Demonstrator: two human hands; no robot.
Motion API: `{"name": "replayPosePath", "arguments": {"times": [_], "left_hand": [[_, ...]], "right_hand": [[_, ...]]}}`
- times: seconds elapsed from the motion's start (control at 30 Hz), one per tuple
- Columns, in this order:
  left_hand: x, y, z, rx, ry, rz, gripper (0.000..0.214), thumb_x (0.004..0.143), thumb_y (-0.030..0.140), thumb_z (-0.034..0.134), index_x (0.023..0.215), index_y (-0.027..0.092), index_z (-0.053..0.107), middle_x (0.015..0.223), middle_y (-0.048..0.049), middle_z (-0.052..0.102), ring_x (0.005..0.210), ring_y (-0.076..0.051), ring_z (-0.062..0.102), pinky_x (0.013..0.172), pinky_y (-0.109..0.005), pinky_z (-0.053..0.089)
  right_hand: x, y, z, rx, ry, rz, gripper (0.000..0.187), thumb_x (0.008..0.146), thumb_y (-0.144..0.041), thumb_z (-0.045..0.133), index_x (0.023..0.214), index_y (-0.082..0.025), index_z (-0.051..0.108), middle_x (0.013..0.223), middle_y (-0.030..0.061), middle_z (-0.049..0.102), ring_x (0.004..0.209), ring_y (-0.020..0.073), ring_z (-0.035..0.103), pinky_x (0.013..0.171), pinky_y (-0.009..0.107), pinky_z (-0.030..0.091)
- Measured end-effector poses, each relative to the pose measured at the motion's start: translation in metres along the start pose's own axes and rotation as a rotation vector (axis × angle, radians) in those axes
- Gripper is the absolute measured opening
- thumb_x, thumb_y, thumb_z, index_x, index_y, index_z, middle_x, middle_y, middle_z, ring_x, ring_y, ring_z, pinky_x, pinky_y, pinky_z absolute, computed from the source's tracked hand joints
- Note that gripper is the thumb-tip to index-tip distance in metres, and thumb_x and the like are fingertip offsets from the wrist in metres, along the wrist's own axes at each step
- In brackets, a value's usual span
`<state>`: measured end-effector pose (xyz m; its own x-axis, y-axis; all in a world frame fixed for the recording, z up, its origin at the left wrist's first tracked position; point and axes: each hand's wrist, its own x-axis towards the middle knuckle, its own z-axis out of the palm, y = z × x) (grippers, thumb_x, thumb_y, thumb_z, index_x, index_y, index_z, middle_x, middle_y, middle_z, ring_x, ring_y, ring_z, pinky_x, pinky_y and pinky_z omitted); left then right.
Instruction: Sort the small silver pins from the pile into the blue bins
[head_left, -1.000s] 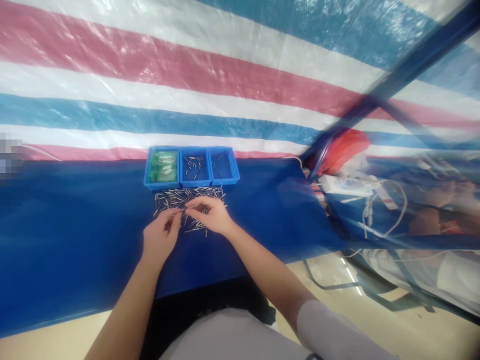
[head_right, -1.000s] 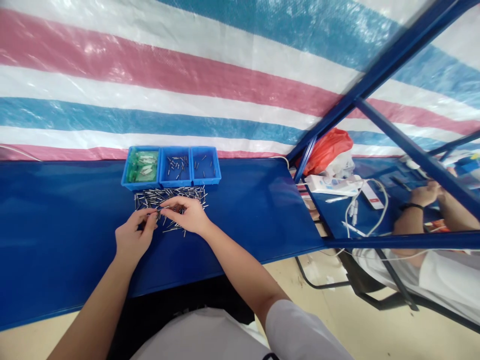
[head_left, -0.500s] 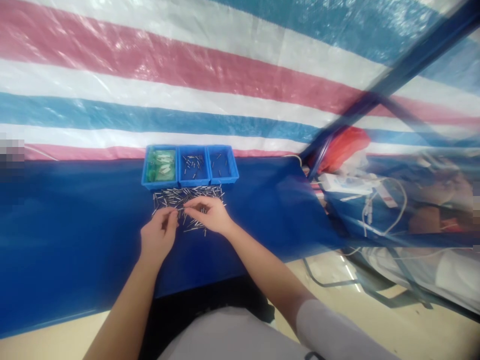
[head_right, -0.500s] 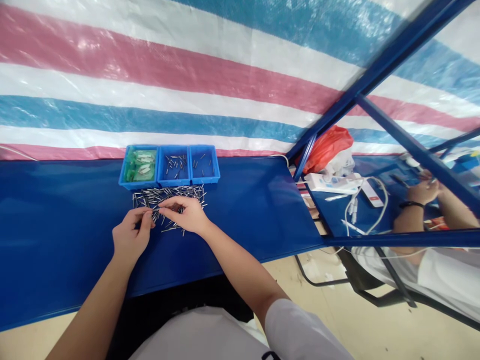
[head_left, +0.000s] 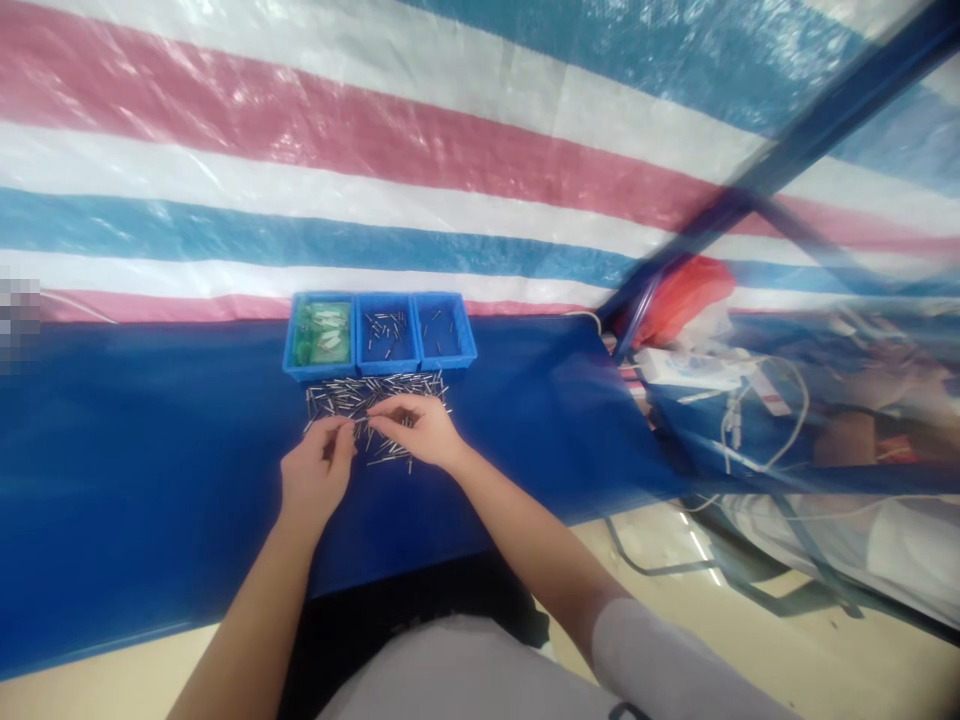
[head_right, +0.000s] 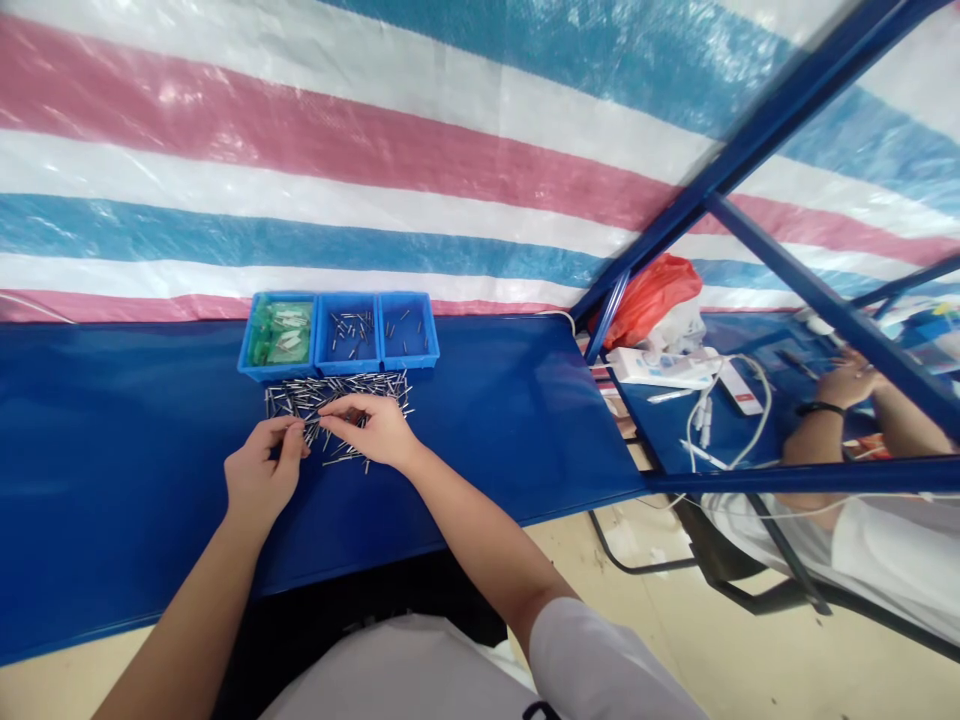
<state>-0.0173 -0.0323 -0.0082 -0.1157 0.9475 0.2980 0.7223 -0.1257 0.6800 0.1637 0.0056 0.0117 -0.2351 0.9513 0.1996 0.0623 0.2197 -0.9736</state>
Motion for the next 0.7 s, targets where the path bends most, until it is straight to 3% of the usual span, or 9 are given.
{"name": "replayPosePath", "arguments": {"times": [0.4,0.7], "left_hand": [[-0.0003,-0.0025,0.0001,-0.029,0.013,-0.009,0.027,0.091,0.042,0.057,0.104,0.021,0.069,0.069,0.0032,0.070,0.067,-0.011,0.068,0.068,-0.021,0.050],[-0.0010,0.0005,-0.0019,-0.017,-0.009,0.059,0.029,0.089,0.043,0.059,0.104,0.022,0.071,0.077,0.0002,0.074,0.069,-0.012,0.069,0.069,-0.022,0.053]], "right_hand": [[0.0000,-0.0030,-0.0001,0.026,-0.001,0.002,0.021,0.080,-0.035,0.074,0.091,-0.017,0.076,0.088,0.0045,0.075,0.067,0.0109,0.063,0.064,0.024,0.053],[-0.0016,-0.0020,0.0009,0.005,-0.024,-0.005,0.024,0.083,-0.038,0.071,0.094,-0.017,0.075,0.089,0.0048,0.074,0.066,0.0106,0.062,0.064,0.024,0.053]]}}
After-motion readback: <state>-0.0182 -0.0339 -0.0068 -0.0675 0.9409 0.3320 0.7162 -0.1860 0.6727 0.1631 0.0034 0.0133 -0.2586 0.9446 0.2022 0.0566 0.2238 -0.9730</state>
